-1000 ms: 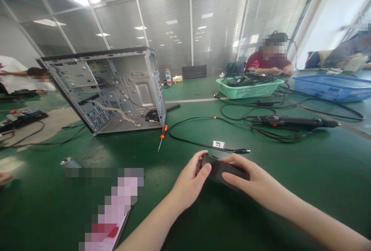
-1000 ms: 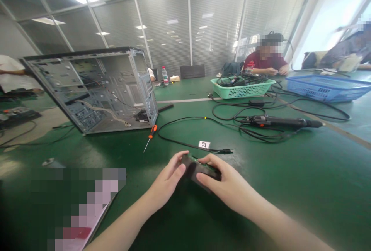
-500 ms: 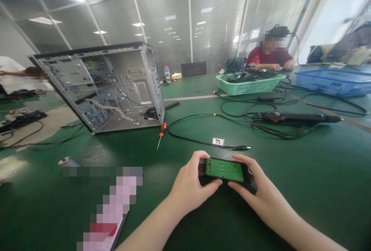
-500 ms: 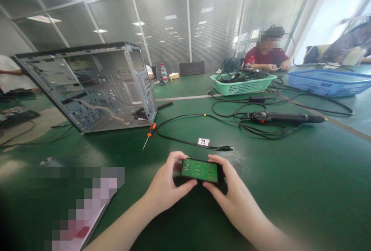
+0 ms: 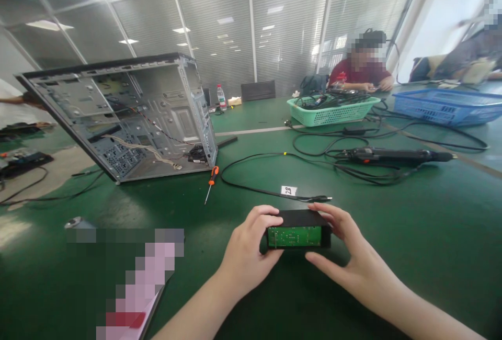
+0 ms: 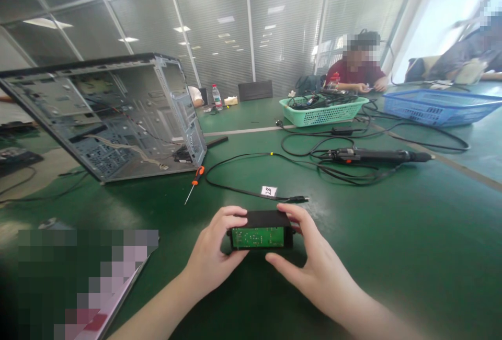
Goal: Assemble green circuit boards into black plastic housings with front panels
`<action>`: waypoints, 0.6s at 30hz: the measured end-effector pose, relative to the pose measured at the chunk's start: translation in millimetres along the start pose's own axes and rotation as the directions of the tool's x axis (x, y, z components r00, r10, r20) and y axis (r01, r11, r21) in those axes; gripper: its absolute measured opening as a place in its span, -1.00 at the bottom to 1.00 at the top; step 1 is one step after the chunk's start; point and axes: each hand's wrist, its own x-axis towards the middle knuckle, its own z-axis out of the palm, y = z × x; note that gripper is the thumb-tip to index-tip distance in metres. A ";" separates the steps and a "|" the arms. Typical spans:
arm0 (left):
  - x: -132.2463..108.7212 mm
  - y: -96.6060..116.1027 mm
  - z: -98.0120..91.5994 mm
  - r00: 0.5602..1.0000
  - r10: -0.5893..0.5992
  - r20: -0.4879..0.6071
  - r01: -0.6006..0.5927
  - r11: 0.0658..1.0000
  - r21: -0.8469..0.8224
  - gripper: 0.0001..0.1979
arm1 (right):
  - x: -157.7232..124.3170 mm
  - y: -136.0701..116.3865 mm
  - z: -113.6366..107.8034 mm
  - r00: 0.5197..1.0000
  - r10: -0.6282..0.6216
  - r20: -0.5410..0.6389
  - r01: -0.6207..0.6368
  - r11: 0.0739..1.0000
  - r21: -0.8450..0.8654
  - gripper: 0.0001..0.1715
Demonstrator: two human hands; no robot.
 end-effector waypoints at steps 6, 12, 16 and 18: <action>-0.1 -2.1 0.8 0.997 0.063 -0.055 -0.060 0.997 0.053 -0.53 | 2.0 1.2 -1.7 0.979 0.186 0.088 -0.203 0.942 0.269 -0.52; -0.1 3.1 -0.7 0.999 -0.020 -0.047 0.022 0.999 0.040 -0.52 | 7.4 -2.4 -4.4 0.930 0.329 0.166 -0.368 0.848 0.382 -0.46; -3.1 2.6 -0.6 0.984 -0.166 -0.058 0.167 0.986 0.002 -0.60 | 7.7 -5.4 -4.6 0.872 0.379 0.310 -0.484 0.761 0.431 -0.32; -3.4 1.9 -0.3 0.973 -0.226 -0.039 0.223 0.972 -0.076 -0.70 | 5.7 -5.4 -4.4 0.870 0.354 0.344 -0.477 0.780 0.404 -0.27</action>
